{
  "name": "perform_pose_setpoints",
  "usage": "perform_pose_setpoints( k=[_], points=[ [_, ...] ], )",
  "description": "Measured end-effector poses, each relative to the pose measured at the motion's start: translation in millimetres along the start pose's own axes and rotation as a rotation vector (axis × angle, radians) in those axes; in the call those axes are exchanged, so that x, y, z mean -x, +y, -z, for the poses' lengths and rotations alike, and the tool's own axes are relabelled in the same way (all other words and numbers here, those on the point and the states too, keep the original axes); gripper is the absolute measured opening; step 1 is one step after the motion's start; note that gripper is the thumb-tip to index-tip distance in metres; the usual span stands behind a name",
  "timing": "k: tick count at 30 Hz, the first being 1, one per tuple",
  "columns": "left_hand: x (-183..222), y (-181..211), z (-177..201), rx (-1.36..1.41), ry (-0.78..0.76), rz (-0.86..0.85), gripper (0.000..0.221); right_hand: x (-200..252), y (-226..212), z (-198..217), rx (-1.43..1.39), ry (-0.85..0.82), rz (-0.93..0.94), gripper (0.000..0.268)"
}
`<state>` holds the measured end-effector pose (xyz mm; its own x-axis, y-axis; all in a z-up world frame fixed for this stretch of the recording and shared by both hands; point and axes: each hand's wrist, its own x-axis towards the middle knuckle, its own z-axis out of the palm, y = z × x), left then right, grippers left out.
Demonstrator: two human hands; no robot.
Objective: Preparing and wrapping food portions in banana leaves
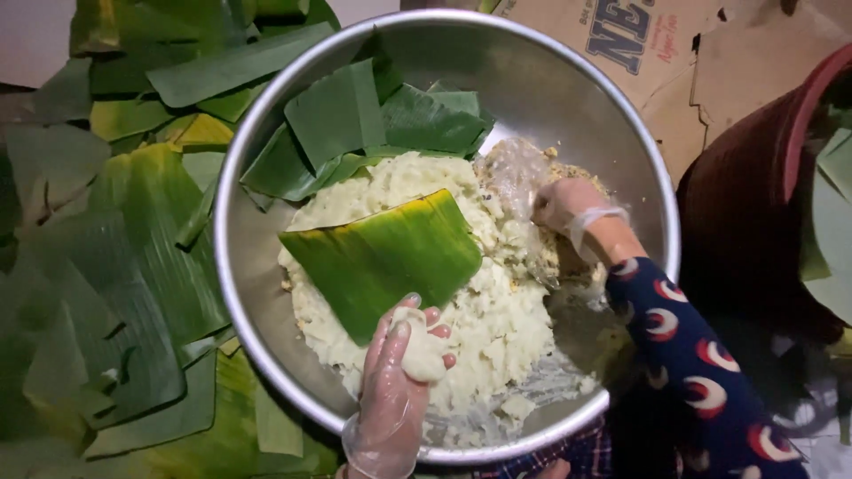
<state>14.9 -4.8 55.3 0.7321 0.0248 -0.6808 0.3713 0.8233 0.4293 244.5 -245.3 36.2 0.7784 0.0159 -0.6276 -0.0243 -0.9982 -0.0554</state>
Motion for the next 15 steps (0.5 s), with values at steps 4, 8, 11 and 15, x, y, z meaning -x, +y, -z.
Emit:
perform_pose_setpoints(
  k=[4, 8, 11, 15],
  points=[
    [-1, -4, 5, 0.043, -0.042, -0.042, 0.05, 13, 44, 6, -0.184, 0.565, 0.255, 0.022],
    [10, 2, -4, -0.011, -0.068, -0.083, 0.053, 57, 55, 25, -0.368, 0.793, 0.325, 0.024],
    [11, 1, -3, -0.008, -0.066, -0.105, 0.05, 78, 51, 23, -0.413, 0.704, 0.311, 0.026],
    [11, 0, -4, -0.016, -0.064, -0.137, 0.049, 83, 33, 7, -0.374, 0.354, 0.15, 0.028]
  ],
)
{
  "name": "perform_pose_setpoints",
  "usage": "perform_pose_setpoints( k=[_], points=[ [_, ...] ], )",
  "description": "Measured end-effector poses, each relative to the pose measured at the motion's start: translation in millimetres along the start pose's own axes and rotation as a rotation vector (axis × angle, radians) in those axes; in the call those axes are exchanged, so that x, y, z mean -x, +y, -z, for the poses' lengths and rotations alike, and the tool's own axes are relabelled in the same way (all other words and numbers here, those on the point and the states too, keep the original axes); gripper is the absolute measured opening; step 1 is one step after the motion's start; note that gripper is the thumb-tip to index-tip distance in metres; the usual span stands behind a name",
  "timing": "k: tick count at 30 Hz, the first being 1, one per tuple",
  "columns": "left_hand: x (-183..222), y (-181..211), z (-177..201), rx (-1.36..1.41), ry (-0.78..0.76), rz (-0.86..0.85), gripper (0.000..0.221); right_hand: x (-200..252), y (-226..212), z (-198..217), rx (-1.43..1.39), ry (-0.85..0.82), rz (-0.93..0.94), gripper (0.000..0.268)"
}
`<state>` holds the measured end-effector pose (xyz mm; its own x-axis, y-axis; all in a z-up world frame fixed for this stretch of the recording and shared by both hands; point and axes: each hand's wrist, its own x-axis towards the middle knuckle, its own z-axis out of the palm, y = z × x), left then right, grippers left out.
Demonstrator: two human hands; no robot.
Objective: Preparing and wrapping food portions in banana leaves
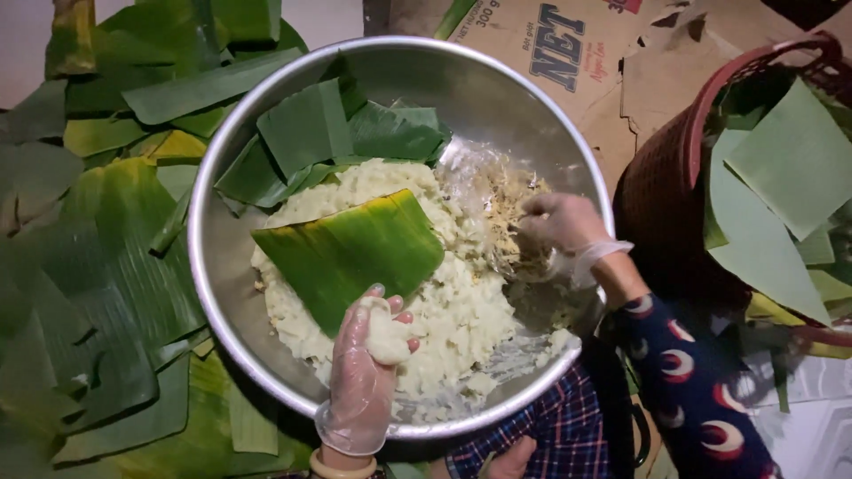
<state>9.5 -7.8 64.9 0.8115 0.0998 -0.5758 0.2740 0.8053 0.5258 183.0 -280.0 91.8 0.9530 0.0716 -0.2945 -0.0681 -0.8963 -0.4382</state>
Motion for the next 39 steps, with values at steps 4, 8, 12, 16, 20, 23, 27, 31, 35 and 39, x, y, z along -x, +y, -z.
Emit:
perform_pose_setpoints(
  k=[4, 8, 12, 16, 20, 23, 27, 31, 35, 39],
  points=[
    [2, 6, -9, 0.013, 0.053, 0.049, 0.051, 5, -14, -13, -0.023, -0.199, -0.22, 0.04],
    [-3, 1, -4, 0.029, 0.046, 0.066, 0.05, 0, 4, -22, -0.048, -0.164, -0.148, 0.007],
    [0, 4, -6, 0.034, 0.037, 0.078, 0.05, 5, -4, -19, 0.064, -0.204, -0.164, 0.01],
    [6, 10, -10, 0.078, 0.056, 0.082, 0.047, 14, -7, -19, 0.108, -0.176, -0.161, 0.018],
    [8, 7, -6, 0.032, 0.028, 0.054, 0.045, 7, 20, -43, 0.086, -0.083, -0.119, 0.024],
    [13, 13, -11, 0.019, 0.007, 0.048, 0.039, 3, 18, -38, 0.132, -0.142, -0.101, 0.02],
    [14, 16, -12, 0.022, 0.055, 0.052, 0.048, 33, -32, -6, -0.085, -0.132, -0.236, 0.014],
    [3, 3, 3, -0.027, 0.072, 0.001, 0.041, 60, -53, 2, -0.293, 0.022, -0.086, 0.018],
    [6, 6, 1, 0.02, 0.116, -0.059, 0.038, 94, -79, -16, -0.458, -0.037, 0.317, 0.014],
    [5, 7, 2, 0.144, -0.001, -0.005, 0.047, 120, -114, -59, -0.598, -0.088, 0.437, 0.017]
  ],
)
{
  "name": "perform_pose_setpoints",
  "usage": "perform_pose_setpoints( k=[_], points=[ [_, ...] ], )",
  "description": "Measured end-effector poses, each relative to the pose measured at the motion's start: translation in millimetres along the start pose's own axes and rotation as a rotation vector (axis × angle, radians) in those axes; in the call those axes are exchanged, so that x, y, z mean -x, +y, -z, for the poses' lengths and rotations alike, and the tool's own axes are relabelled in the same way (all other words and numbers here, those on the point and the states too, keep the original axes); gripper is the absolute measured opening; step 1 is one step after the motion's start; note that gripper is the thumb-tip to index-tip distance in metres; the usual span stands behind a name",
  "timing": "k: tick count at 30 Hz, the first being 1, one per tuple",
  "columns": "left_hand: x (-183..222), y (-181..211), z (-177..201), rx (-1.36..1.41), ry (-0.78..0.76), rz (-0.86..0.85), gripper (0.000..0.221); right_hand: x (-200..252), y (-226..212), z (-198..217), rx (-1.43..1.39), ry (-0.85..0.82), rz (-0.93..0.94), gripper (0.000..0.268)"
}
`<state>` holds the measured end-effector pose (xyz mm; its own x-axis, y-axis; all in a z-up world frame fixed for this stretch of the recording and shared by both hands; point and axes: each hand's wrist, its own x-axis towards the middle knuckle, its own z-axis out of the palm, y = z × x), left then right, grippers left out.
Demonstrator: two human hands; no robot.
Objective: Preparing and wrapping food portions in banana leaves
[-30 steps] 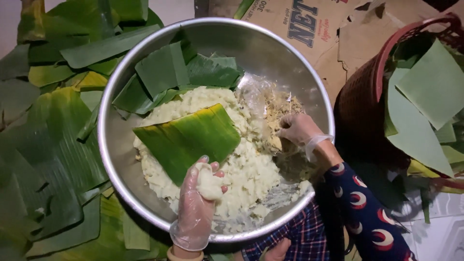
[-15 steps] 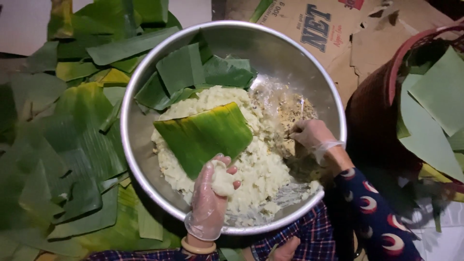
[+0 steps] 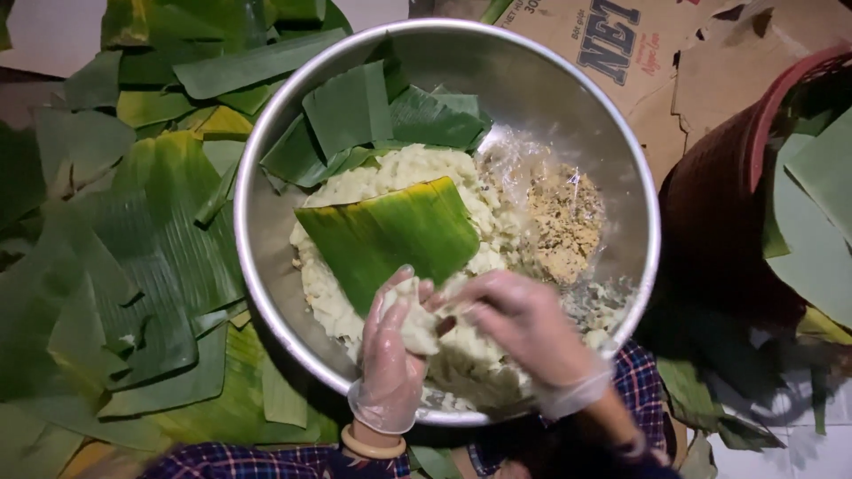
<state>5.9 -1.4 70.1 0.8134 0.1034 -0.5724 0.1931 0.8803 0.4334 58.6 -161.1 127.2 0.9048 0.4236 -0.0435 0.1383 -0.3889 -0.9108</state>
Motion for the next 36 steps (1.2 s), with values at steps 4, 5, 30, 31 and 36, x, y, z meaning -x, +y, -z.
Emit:
perform_pose_setpoints(
  k=[4, 5, 30, 31, 36],
  points=[
    [6, 8, -17, -0.015, -0.01, 0.119, 0.053, -6, 4, -53, 0.174, -0.097, -0.083, 0.009],
    [8, 10, -20, -0.047, 0.075, 0.124, 0.056, -8, 11, -64, 0.281, -0.089, -0.108, 0.008],
    [10, 2, 3, -0.157, 0.068, 0.069, 0.042, 0, 38, -87, 0.395, -0.189, -0.073, 0.009],
    [9, 1, 6, -0.155, 0.06, 0.022, 0.046, -1, 32, -88, 0.392, -0.137, -0.021, 0.009],
    [15, 8, -5, -0.195, 0.156, 0.008, 0.045, 5, 37, -90, 0.336, -0.055, 0.07, 0.011]
  ],
)
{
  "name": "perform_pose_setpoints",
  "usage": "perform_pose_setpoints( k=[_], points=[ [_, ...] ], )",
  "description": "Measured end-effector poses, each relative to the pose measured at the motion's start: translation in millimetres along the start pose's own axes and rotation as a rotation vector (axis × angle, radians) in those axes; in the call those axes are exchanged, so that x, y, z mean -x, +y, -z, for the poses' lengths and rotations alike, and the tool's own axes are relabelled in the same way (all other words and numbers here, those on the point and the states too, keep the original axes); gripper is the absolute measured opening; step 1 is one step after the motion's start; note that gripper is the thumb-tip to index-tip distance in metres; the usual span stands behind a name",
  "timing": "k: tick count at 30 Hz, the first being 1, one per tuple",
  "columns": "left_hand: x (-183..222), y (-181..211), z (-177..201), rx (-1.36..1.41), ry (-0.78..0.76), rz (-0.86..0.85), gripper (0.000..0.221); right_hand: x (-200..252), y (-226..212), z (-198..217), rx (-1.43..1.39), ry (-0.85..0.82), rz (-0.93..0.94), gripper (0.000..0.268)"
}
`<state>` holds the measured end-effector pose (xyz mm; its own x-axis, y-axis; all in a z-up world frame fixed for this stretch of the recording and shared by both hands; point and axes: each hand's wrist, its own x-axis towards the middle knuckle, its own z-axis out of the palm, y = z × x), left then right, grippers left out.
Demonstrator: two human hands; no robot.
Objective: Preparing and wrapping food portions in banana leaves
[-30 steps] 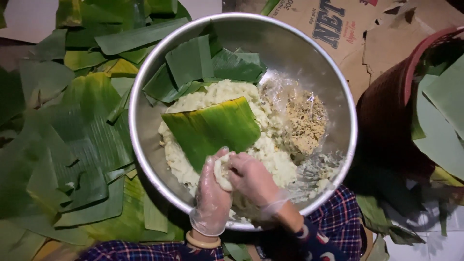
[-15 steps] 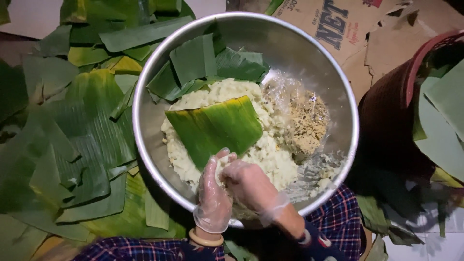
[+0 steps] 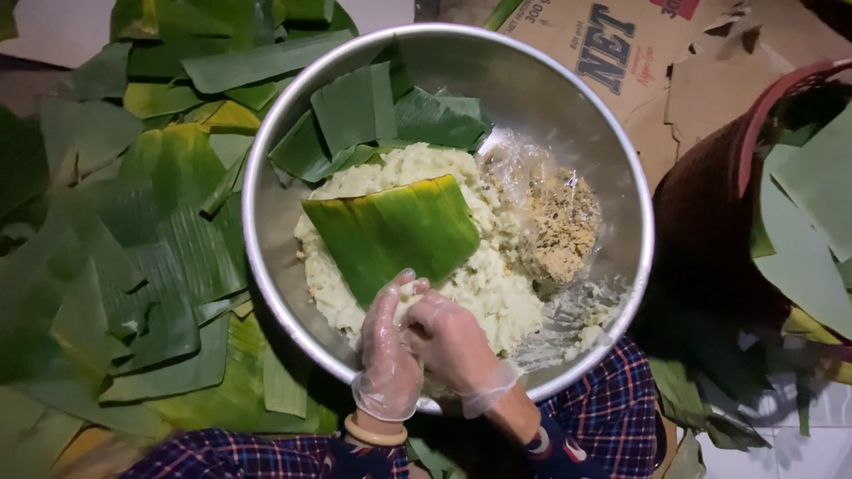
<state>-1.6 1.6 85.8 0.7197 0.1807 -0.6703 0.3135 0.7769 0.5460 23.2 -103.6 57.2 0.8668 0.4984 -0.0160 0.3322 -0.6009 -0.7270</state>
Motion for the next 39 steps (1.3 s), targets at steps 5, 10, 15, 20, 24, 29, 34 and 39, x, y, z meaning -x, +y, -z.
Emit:
perform_pose_setpoints(
  k=[5, 10, 15, 20, 24, 29, 34, 39],
  points=[
    [-31, -45, 44, -0.675, -0.287, -0.902, 0.041, 11, -8, 8, -0.209, 0.205, 0.053, 0.033],
    [-16, -19, 28, -0.878, -0.141, -0.967, 0.067, 13, 5, 5, -0.276, 0.155, -0.068, 0.052],
    [-25, -24, 29, -0.778, -0.203, -1.007, 0.067, 13, 6, 0, -0.25, 0.077, -0.032, 0.056],
    [-26, -31, 36, -0.592, -0.259, -0.728, 0.066, 19, 4, 4, -0.375, 0.058, -0.184, 0.047],
    [-23, -34, 38, -0.766, -0.293, -1.103, 0.057, 20, 6, 4, -0.308, 0.069, -0.224, 0.027],
    [-21, -30, 37, -0.797, -0.32, -1.125, 0.068, 23, 12, -2, -0.275, 0.137, -0.095, 0.014],
    [-20, -28, 34, -0.669, -0.389, -0.96, 0.063, 20, 8, -3, -0.303, 0.148, -0.152, 0.02],
    [-21, -29, 30, 0.024, -0.215, -0.241, 0.043, 20, 6, -2, -0.3, 0.071, -0.197, 0.045]
  ],
)
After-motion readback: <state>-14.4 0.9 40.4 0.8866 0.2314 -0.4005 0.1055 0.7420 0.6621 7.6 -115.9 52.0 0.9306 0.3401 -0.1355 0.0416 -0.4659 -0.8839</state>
